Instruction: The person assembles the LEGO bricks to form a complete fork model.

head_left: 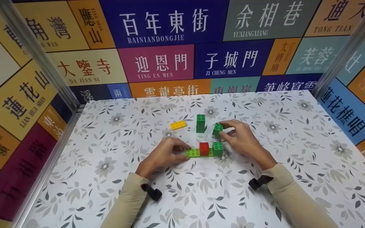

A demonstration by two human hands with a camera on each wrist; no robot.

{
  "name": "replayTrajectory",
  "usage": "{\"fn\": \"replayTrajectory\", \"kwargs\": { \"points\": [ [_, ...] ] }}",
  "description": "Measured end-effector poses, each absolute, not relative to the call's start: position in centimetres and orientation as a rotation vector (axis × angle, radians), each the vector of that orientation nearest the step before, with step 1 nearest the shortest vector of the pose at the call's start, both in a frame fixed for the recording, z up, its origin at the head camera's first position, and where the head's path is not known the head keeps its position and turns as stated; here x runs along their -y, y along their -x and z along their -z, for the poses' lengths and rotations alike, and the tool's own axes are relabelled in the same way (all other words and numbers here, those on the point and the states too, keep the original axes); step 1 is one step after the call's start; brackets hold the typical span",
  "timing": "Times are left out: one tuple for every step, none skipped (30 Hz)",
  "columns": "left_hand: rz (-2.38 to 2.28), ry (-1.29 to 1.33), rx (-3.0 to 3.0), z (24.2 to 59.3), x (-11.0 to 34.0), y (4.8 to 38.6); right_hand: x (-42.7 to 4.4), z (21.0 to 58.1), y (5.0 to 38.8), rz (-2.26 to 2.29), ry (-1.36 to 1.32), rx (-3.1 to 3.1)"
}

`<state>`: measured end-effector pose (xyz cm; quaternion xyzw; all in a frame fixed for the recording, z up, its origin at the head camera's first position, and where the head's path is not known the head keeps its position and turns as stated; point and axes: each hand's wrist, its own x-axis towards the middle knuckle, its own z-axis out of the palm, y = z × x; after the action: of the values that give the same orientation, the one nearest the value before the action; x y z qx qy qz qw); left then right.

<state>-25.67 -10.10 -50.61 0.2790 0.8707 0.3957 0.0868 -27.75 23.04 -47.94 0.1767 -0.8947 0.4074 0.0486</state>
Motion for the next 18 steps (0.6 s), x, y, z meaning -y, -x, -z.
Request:
{"fn": "replayTrajectory", "kwargs": {
  "points": [
    [-1.182, -0.839, -2.589, 50.6, 10.0, 25.7, -23.0, 47.8, 27.7, -1.24, -0.54, 2.723],
    [-1.187, -0.844, -2.584, 50.6, 9.9, 25.6, -23.0, 47.7, 27.7, -1.238, -0.542, 2.718],
    [-1.19, -0.847, -2.579, 50.6, 9.9, 25.6, -22.9, 47.6, 27.6, -1.235, -0.546, 2.714],
    [-1.191, -0.853, -2.578, 50.7, 9.8, 25.6, -22.9, 47.5, 27.5, -1.234, -0.552, 2.708],
    [-1.192, -0.855, -2.576, 50.7, 9.7, 25.5, -22.8, 47.4, 27.5, -1.233, -0.559, 2.701],
    [-1.192, -0.854, -2.575, 50.7, 9.7, 25.5, -22.7, 47.3, 27.4, -1.231, -0.567, 2.692],
    [-1.191, -0.851, -2.574, 50.7, 9.7, 25.5, -22.7, 47.2, 27.4, -1.231, -0.576, 2.683],
    [-1.19, -0.848, -2.575, 50.7, 9.7, 25.4, -22.6, 47.1, 27.3, -1.231, -0.584, 2.673],
    [-1.189, -0.846, -2.575, 50.8, 9.6, 25.4, -22.5, 47.0, 27.3, -1.228, -0.593, 2.665],
    [-1.189, -0.842, -2.575, 50.8, 9.6, 25.4, -22.4, 46.9, 27.2, -1.227, -0.605, 2.655],
    [-1.191, -0.836, -2.573, 50.8, 9.6, 25.4, -22.3, 46.8, 27.1, -1.231, -0.617, 2.645],
    [-1.191, -0.832, -2.573, 50.9, 9.6, 25.4, -22.2, 46.7, 27.0, -1.231, -0.629, 2.638],
    [-1.192, -0.828, -2.571, 50.9, 9.6, 25.4, -22.1, 46.7, 26.9, -1.229, -0.642, 2.633],
    [-1.192, -0.826, -2.569, 50.9, 9.6, 25.4, -22.0, 46.6, 26.8, -1.229, -0.656, 2.626],
    [-1.192, -0.825, -2.569, 50.9, 9.6, 25.4, -21.8, 46.5, 26.7, -1.228, -0.668, 2.623],
    [-1.194, -0.826, -2.569, 51.0, 9.6, 25.4, -21.7, 46.4, 26.5, -1.229, -0.679, 2.621],
    [-1.196, -0.829, -2.57, 51.0, 9.5, 25.5, -21.6, 46.4, 26.4, -1.231, -0.696, 2.616],
    [-1.199, -0.833, -2.572, 51.0, 9.5, 25.5, -21.4, 46.4, 26.3, -1.23, -0.718, 2.608]
  ]
}}
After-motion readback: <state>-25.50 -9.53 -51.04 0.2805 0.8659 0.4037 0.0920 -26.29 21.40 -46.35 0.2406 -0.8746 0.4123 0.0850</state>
